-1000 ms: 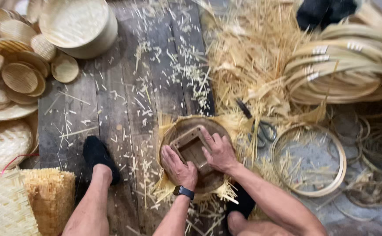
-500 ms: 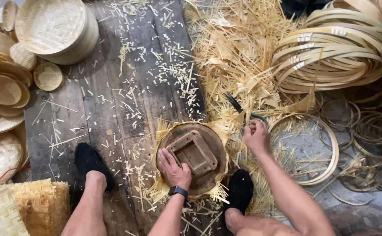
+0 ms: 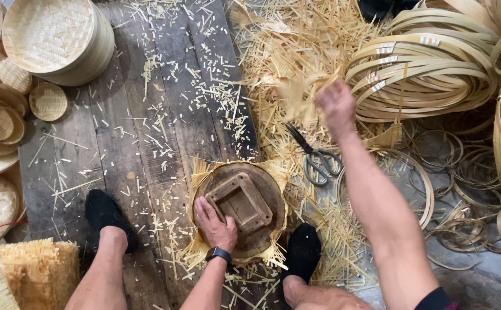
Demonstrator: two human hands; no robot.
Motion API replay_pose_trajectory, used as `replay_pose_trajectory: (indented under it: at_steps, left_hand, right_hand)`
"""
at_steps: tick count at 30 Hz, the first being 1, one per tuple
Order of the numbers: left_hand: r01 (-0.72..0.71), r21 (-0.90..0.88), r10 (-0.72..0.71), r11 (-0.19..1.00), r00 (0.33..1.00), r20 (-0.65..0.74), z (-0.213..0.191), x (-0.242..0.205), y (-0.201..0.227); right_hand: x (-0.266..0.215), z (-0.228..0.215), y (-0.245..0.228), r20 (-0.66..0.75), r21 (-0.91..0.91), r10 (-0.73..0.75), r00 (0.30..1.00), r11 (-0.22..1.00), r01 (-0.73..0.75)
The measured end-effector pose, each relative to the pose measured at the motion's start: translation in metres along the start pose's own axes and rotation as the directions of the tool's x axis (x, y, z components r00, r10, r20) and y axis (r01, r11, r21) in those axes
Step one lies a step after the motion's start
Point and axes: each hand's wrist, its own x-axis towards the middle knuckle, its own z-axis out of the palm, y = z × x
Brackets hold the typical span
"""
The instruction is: The person places a woven bamboo mat over a wooden mold, then uses shears to trim the excess material around the circular edge. They remove the mold, flip the basket, and repeat the process with a new mat.
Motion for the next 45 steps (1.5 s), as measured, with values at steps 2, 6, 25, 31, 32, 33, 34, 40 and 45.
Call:
replay_pose_trajectory:
  at_steps: [2, 6, 25, 31, 32, 33, 34, 40, 45]
  left_hand:
    - [0.038, 0.023, -0.039, 0.999, 0.998, 0.057, -0.003, 0.001, 0.0]
    - [-0.058, 0.278, 0.032, 0.959, 0.995, 0.098, -0.007, 0.004, 0.014]
    - [-0.23, -0.058, 0.234, 0.972, 0.891, 0.388, 0.012, -0.001, 0.045]
    - [-0.348, -0.152, 0.375, 0.925, 0.775, 0.509, -0.013, -0.002, 0.043]
    - [-0.347, -0.165, 0.381, 0.923, 0.773, 0.507, -0.014, -0.001, 0.044]
    - [-0.332, -0.178, 0.375, 0.926, 0.774, 0.51, -0.014, 0.0, 0.045]
    - [-0.316, -0.19, 0.368, 0.93, 0.774, 0.515, -0.016, 0.001, 0.045]
    - [-0.273, -0.205, 0.341, 0.94, 0.777, 0.528, -0.017, 0.004, 0.045]
    - [-0.253, -0.232, 0.341, 0.939, 0.768, 0.542, -0.02, 0.005, 0.045]
  right_hand:
    - [-0.007, -0.008, -0.002, 0.017, -0.032, 0.163, 0.986, 0.986, -0.162]
    - [-0.057, -0.041, 0.063, -0.045, -0.802, 0.466, 0.883, 0.511, -0.31]
    - [-0.275, -0.123, 0.08, -0.019, -0.905, 0.72, 0.694, 0.282, -0.318]
    - [-0.22, -0.064, 0.082, 0.241, -0.97, 0.663, 0.709, 0.133, 0.205]
    - [-0.213, -0.047, 0.089, 0.275, -0.955, 0.63, 0.727, 0.089, 0.285]
    - [-0.209, -0.037, 0.093, 0.312, -0.932, 0.596, 0.74, 0.041, 0.36]
    - [-0.209, -0.033, 0.095, 0.289, -0.943, 0.604, 0.743, 0.043, 0.331]
    - [-0.21, -0.042, 0.106, 0.226, -0.964, 0.646, 0.729, 0.042, 0.262]
    - [-0.176, -0.011, 0.116, 0.491, -0.871, 0.229, 0.841, 0.094, 0.482]
